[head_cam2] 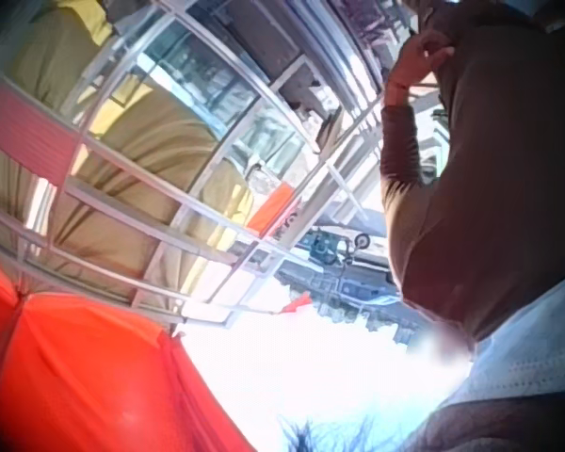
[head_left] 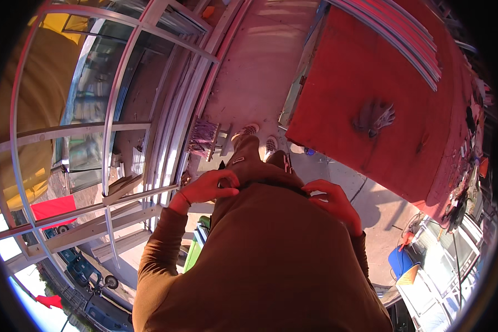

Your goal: The person sits on the floor and uses a hammer to break small metal pieces into smaller fragments. The broken pieces are collected into a white plastic bag. The person then stands, carries the bag, and walks outside.

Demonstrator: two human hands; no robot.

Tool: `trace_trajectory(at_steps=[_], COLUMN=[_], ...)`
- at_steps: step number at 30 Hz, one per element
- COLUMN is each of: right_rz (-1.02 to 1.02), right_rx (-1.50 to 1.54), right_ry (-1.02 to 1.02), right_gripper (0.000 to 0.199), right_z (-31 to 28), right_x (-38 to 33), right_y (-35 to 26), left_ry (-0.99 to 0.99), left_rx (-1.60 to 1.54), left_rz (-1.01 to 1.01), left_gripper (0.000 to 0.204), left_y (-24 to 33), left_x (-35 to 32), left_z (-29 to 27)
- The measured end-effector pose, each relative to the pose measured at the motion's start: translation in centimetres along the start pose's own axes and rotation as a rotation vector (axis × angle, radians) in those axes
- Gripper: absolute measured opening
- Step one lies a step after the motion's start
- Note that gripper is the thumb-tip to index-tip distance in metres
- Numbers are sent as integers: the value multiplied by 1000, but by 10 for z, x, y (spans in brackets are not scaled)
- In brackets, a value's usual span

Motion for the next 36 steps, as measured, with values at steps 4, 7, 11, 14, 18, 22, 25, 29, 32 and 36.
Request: trace_trajectory(at_steps=[4, 7, 11, 14, 18, 22, 25, 29, 32, 36], right_rz=[28, 183, 253, 189, 63, 232, 456, 564, 568, 757], right_rx=[215, 342, 439, 642, 987, 1060, 734, 586, 631, 736], right_ry=[313, 550, 580, 575, 699, 899, 978, 1069, 1183, 1284], right_gripper=[40, 41, 33, 33, 42, 43, 53, 75, 81, 59], right_z=[36, 84, 136, 166, 202, 257, 292, 320, 324, 306], right_x=[-3, -5, 0, 6, 28, 87, 152, 248, 303, 318], right_y=[35, 33, 51, 69, 114, 219, 305, 412, 465, 509], left_ry=[-323, -646, -809, -684, -788, -973, -1064, -1109, -1199, -1303], left_rx=[268, 287, 373, 439, 935, 1303, 1591, 1821, 1848, 1749], left_rz=[14, -376, -596, -739, -749, -687, -397, -177, 390, 382], left_gripper=[33, 40, 41, 45, 55, 72, 83, 80, 64, 40], left_y=[15, 23, 36, 47, 9, -44, -111, -188, -232, -286], left_x=[39, 64, 88, 121, 189, 250, 289, 350, 396, 442], left_z=[-70, -107, -143, -154, -152, -129, -119, -89, -69, -52])
Point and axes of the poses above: each hand's wrist, its own x-axis towards the middle knuckle, its own z-axis out of the palm, y = z × x, the point moved 4 cm from there along x, towards the middle knuckle, and after that the axes turned 6 degrees about -y, right-handed, at the moved point
